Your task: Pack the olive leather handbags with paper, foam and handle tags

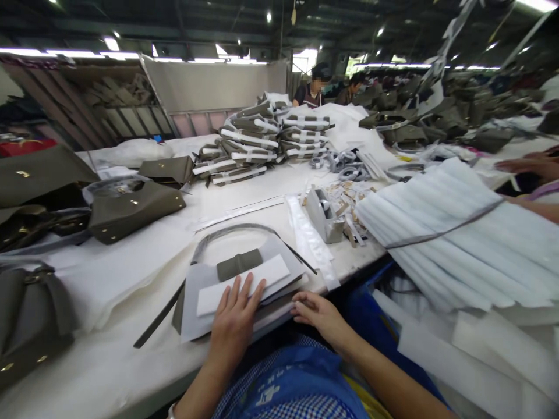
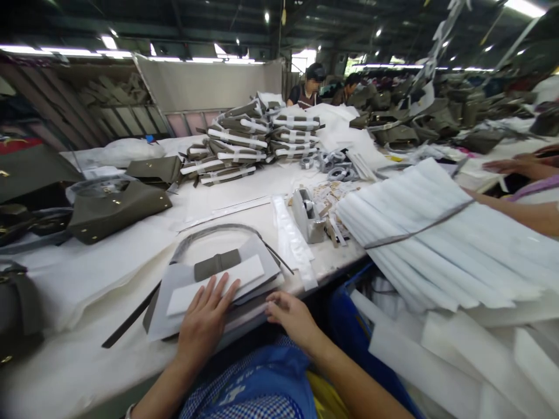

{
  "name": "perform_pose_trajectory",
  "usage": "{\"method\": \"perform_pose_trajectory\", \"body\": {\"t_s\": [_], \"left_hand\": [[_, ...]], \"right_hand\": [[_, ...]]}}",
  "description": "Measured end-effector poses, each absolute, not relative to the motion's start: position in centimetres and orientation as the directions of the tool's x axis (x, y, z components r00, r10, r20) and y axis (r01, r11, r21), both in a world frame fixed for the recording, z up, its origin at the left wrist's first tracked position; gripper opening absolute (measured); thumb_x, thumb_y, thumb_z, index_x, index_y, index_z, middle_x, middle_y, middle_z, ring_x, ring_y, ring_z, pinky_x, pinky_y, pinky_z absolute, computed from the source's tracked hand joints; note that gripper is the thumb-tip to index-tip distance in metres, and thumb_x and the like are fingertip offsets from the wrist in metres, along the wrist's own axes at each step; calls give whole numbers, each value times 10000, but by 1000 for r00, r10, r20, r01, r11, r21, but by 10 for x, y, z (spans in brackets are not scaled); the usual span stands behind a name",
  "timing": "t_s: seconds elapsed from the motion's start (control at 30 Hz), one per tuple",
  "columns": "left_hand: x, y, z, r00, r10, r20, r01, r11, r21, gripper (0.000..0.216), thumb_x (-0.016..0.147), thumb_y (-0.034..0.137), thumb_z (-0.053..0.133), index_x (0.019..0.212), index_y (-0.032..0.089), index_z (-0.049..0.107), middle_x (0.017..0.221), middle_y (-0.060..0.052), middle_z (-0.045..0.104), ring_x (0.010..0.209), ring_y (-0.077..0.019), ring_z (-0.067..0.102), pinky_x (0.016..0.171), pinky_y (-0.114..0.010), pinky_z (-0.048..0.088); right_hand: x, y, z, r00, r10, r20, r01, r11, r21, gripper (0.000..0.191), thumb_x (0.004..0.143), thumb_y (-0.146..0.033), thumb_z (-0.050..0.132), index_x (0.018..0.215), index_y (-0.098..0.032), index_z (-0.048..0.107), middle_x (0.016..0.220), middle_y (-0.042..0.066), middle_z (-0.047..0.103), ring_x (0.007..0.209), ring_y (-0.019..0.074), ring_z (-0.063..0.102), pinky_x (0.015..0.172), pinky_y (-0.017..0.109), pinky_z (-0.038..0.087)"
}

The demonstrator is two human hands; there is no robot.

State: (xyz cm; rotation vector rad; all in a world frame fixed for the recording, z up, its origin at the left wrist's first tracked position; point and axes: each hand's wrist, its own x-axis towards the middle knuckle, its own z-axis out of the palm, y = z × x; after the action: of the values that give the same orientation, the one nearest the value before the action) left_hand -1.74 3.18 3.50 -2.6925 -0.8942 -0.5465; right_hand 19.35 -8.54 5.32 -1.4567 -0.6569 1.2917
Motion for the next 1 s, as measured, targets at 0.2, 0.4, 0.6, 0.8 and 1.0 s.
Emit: {"method": "perform_pose_trajectory", "body": {"t_s": [0.2, 0.4, 0.6, 0.8, 1.0], "left_hand": [[-19, 34, 36, 727, 509, 461, 615, -782, -106, 647, 915, 102, 470, 1513, 291, 310, 1565, -53, 340, 1404, -317, 388, 1100, -465, 405], [-23, 37, 33, 681, 547, 488, 654, -754, -68, 661, 927, 110, 456, 1529, 297, 261, 1583, -65, 308, 1436, -319, 326, 1121, -481, 367], [-24, 39, 33, 624, 577, 527, 681, -732, -5, 729, 941, 293, 540, 1557, 234, 155, 1595, -148, 260, 1446, -367, 289, 1111, -541, 358], [-29, 49, 35, 610, 554, 567, 674, -738, -4, 698, 955, 213, 501, 1557, 262, 150, 1577, -125, 315, 1438, -334, 322, 1098, -484, 401], [-31, 53, 37, 594, 558, 580, 670, -742, 27, 687, 954, 196, 485, 1555, 279, 161, 1569, -97, 336, 1430, -317, 340, 1109, -479, 403]], "right_hand": [[179, -67, 71, 218, 892, -396, -526, -234, -817, 318, 646, -311, 845, 848, -187, 632, 834, -16, 585, 835, 130, 562, 779, 243, 427], [148, -51, 83, 262, 919, -295, -524, -121, -843, 285, 647, -278, 820, 838, -193, 625, 772, -38, 539, 761, 119, 470, 751, 249, 361], [134, -40, 100, 288, 919, -271, -532, -82, -843, 251, 656, -270, 790, 826, -188, 626, 730, -43, 550, 738, 112, 479, 756, 248, 370], [167, -41, 88, 164, 976, -146, -130, -125, -984, 190, 775, -327, 715, 925, -213, 692, 803, -10, 671, 747, 140, 601, 747, 273, 463], [284, -43, 73, 198, 942, 269, 758, 26, -651, 333, 894, -199, 573, 1216, -195, 663, 1297, 125, 643, 1242, 270, 570, 1095, 445, 411]]}}
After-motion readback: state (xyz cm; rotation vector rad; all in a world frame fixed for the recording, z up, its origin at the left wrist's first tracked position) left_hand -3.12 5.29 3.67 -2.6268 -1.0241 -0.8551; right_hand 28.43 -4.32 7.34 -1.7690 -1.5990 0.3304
